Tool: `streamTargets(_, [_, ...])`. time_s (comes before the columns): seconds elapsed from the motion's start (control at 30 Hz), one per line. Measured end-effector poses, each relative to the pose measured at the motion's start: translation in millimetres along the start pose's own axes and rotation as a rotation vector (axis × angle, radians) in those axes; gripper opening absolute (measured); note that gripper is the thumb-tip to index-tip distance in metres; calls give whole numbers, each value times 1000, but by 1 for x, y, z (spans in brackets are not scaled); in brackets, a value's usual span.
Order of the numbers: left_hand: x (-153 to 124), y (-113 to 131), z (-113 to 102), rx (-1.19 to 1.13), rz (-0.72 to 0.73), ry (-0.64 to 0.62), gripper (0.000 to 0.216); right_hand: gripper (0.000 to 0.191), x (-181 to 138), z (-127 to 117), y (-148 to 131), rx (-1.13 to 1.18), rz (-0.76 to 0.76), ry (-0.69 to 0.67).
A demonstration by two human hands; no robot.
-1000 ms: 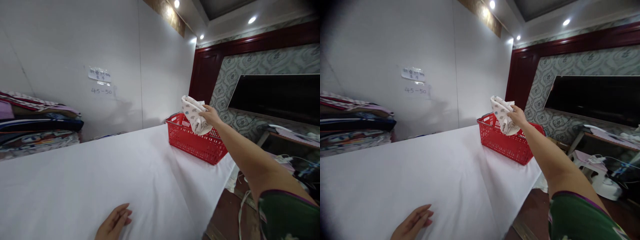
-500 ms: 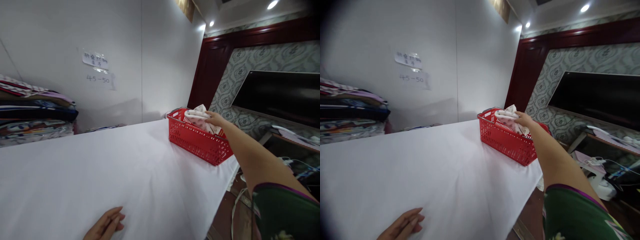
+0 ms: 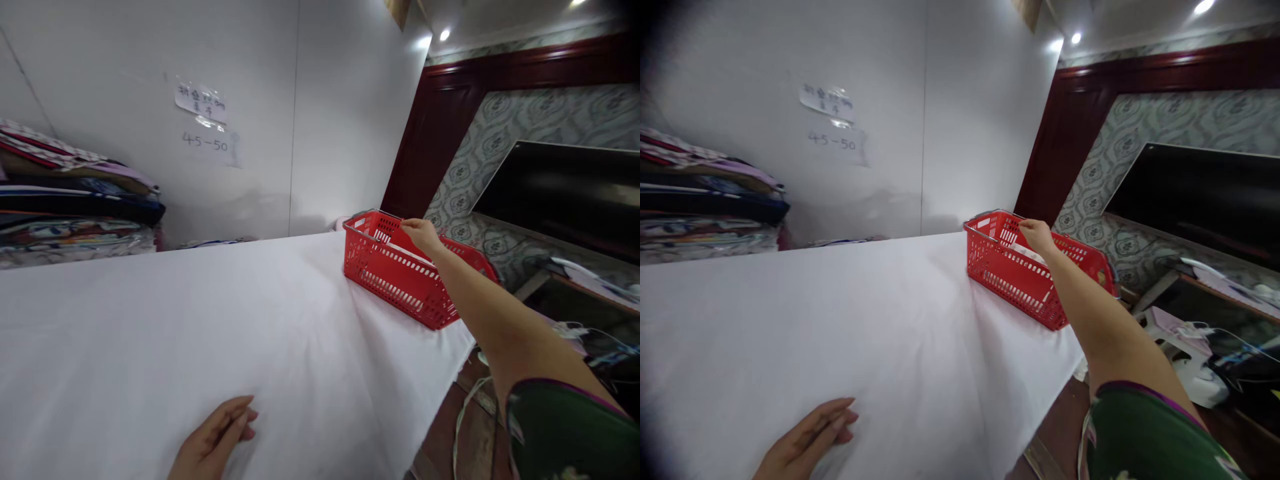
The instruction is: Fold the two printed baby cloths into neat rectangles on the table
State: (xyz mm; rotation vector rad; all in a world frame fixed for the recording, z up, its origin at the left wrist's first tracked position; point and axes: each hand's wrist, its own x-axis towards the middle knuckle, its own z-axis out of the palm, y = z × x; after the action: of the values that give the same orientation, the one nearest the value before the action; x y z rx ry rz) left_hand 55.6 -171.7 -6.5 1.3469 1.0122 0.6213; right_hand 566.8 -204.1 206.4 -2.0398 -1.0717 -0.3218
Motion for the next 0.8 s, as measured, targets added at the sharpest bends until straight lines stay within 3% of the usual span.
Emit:
streamTargets(0.1, [1, -1, 1, -5, 35, -20, 50, 27, -20, 28, -47, 287, -94, -51])
streamTargets(0.2, [3, -4, 3, -23, 64, -44, 45, 24, -70, 69, -94, 606, -163, -320])
streamTargets(0.33, [-3, 1, 9, -77, 69, -75, 32, 19, -176, 127, -143, 535, -359, -834])
streamTargets(0.4, [-7, 7, 10, -109, 62, -95, 26, 21, -227, 147, -163, 523, -542, -1070])
streamTargets(0.47, [-11, 11, 3, -63, 60, -93, 17, 22, -266, 158, -182, 528, -652, -1219])
streamTargets(0.53, [-14, 15, -14, 19, 40, -90, 14, 21, -291, 164, -198, 551, -618, -1240])
streamTargets(0.63, [-23, 17, -58, 122, 41, -15, 18, 21, -308, 175, -208, 611, -530, -1247])
streamTargets(0.7, [-31, 18, -97, 263, 60, 148, 23, 23, -315, 187, -202, 607, -531, -1266])
streamTargets(0.8, [-45, 18, -160, 598, 65, 518, 27, 25, -323, 211, -178, 608, -463, -1194])
